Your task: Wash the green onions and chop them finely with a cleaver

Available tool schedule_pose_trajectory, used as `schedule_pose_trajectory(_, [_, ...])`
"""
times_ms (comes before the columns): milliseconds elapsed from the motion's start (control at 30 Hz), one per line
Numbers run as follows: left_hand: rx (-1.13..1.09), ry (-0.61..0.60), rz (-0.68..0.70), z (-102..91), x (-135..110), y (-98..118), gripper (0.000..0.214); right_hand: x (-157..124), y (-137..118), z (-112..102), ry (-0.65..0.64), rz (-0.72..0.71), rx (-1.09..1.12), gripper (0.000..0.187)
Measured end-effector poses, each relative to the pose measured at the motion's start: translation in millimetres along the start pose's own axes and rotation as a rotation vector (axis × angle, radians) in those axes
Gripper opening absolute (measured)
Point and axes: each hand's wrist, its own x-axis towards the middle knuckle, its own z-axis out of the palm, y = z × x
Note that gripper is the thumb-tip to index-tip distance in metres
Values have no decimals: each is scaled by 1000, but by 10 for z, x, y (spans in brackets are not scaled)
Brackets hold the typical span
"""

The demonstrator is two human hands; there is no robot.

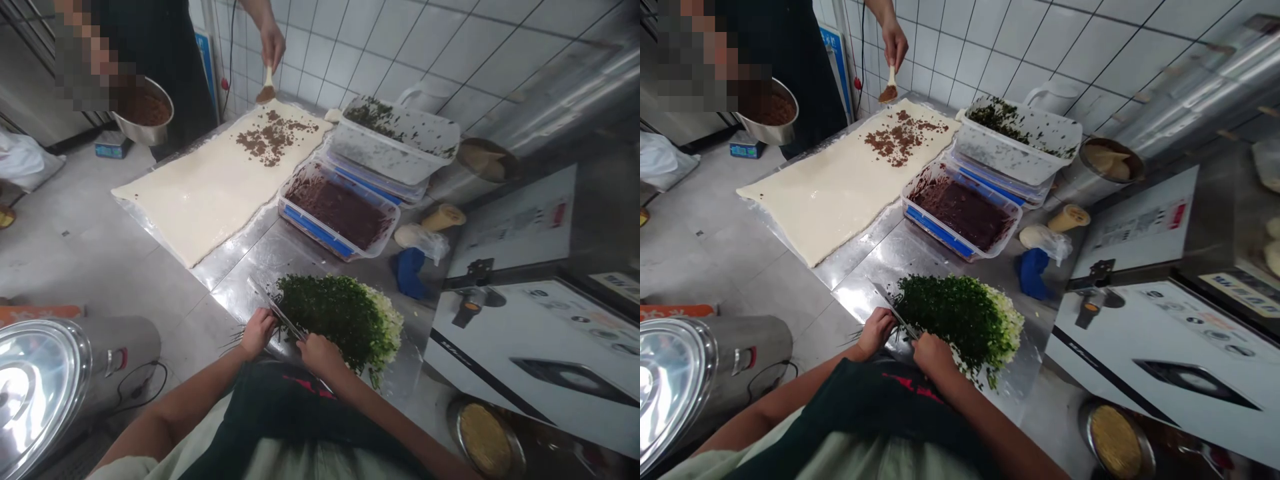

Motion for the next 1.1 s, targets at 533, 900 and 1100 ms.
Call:
schedule_pose_trajectory(533, [9, -85, 15, 34, -75, 110, 16, -63, 166, 67, 11, -250, 168, 31])
schedule_pose_trajectory(900, [-96, -209, 242, 11, 226, -57, 20, -85, 354, 164, 101, -67, 301, 42])
schedule_pose_trajectory(1100, [19, -288, 282, -94, 447, -53, 15, -192, 449, 370, 229, 45, 508, 46])
